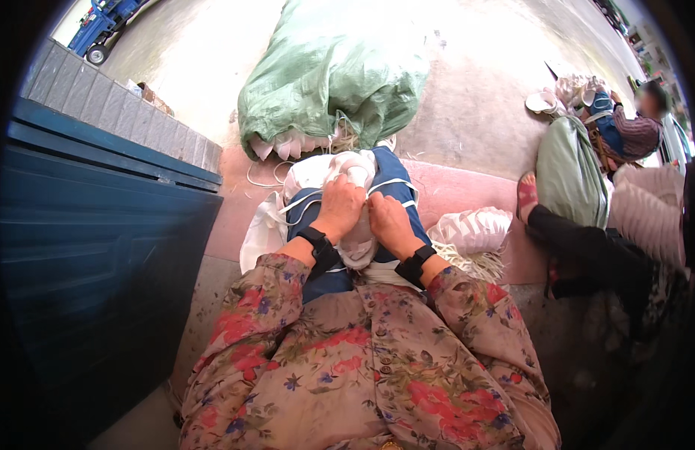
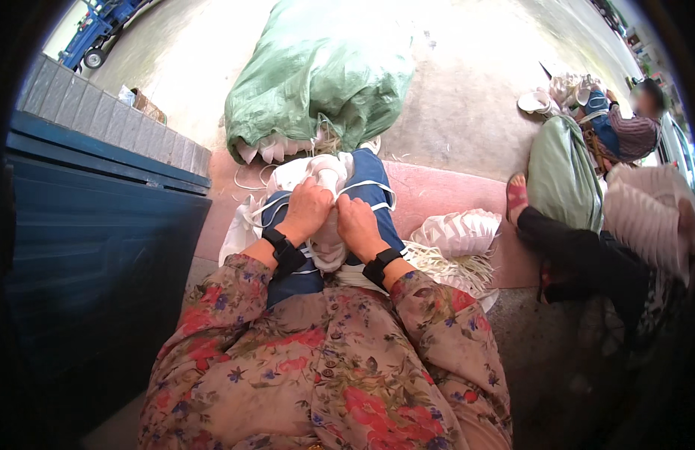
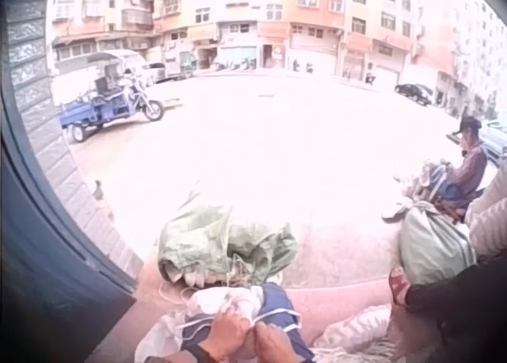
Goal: The recorder is sitting down and lacing a white shoe, pulling the long white laces through the eyelets and tying them.
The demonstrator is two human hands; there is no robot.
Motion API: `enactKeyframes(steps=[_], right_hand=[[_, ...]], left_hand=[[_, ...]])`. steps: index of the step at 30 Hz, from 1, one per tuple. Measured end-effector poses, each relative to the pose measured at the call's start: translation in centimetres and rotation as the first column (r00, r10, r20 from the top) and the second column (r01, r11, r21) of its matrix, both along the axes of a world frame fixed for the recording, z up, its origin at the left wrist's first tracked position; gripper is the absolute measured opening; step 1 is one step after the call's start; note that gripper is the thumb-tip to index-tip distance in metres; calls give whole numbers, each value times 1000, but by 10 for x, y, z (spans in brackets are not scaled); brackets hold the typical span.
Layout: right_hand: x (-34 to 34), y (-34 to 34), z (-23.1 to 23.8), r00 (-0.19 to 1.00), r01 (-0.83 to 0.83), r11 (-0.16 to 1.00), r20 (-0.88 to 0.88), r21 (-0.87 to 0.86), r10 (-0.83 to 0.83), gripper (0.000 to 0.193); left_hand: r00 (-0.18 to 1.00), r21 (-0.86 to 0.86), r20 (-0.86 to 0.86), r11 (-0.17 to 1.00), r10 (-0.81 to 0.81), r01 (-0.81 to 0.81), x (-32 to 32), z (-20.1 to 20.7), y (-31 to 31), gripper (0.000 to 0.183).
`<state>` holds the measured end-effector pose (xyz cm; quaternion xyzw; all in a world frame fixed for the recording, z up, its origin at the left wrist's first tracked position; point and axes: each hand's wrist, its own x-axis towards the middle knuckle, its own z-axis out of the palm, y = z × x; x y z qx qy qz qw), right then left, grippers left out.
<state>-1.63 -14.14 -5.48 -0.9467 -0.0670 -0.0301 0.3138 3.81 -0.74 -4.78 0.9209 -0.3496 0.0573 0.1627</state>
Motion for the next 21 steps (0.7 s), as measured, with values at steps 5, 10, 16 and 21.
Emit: enactKeyframes(steps=[5,10,16,21], right_hand=[[1,1,9,988,-137,967,47,-216,150,15],[13,7,29,956,-280,807,-73,-520,284,7],[17,-11,34,866,-297,843,247,-448,436,6],[41,-63,181,771,-167,957,637,238,-24,16]], left_hand=[[990,-165,-79,978,115,-127,6,3,7,9],[815,-391,-547,804,188,-449,18,9,14,11],[471,-467,-868,585,-158,-664,29,20,7,14],[460,-370,-883,747,-96,-553,27,23,-5,13]])
